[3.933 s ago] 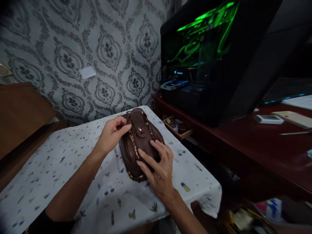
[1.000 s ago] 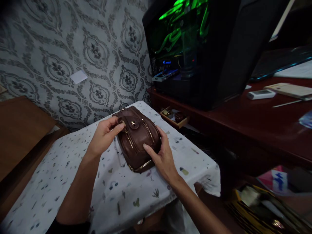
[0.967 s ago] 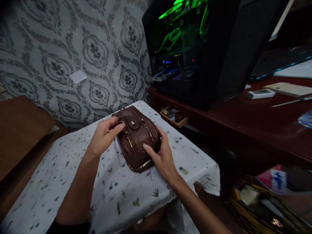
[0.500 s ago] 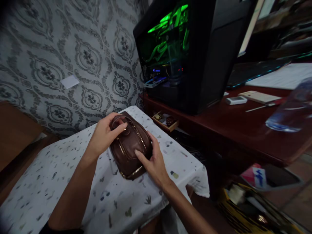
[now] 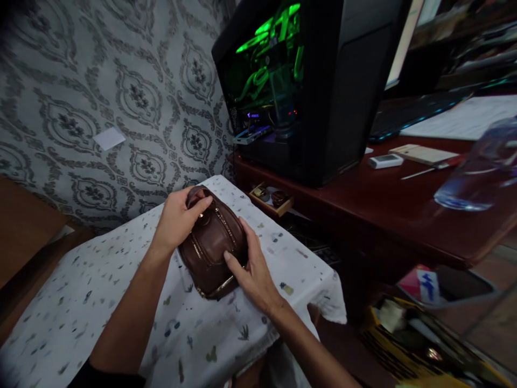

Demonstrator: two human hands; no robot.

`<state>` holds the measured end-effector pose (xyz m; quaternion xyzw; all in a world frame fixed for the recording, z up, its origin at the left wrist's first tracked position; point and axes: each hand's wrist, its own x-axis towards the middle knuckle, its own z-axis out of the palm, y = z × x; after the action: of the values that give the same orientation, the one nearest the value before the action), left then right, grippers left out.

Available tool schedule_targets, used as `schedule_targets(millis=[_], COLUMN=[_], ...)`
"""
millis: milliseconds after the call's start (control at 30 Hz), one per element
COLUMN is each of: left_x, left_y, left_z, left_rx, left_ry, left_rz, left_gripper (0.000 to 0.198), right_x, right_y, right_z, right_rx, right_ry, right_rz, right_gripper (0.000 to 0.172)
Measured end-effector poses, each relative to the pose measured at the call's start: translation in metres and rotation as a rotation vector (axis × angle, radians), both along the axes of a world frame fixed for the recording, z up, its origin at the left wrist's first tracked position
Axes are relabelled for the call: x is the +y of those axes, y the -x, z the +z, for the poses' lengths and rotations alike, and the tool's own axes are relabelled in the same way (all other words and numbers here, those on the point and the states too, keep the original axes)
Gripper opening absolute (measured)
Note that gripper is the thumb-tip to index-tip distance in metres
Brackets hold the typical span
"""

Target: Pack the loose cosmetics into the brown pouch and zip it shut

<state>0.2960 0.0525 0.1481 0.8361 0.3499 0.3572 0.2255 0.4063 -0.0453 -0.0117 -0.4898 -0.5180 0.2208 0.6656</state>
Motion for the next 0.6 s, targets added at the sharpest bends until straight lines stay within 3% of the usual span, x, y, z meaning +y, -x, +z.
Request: schedule_targets(millis=[500, 600], left_x=[-0.013, -0.013], left_y=[-0.001, 0.005], left_z=[-0.004, -0.002], left_rx=[0.005, -0.02], left_ry=[0.027, 0.063], left_rz=[-0.079, -0.125], left_gripper=[0.022, 0.014], right_x=[0.001, 0.002], right_y=[0.001, 0.001], right_z=[-0.005, -0.006], right_rx=[-0.022, -0.044], right_ry=[-0.01, -0.011], right_rz=[-0.008, -0.021], right_gripper=[0.074, 0.073])
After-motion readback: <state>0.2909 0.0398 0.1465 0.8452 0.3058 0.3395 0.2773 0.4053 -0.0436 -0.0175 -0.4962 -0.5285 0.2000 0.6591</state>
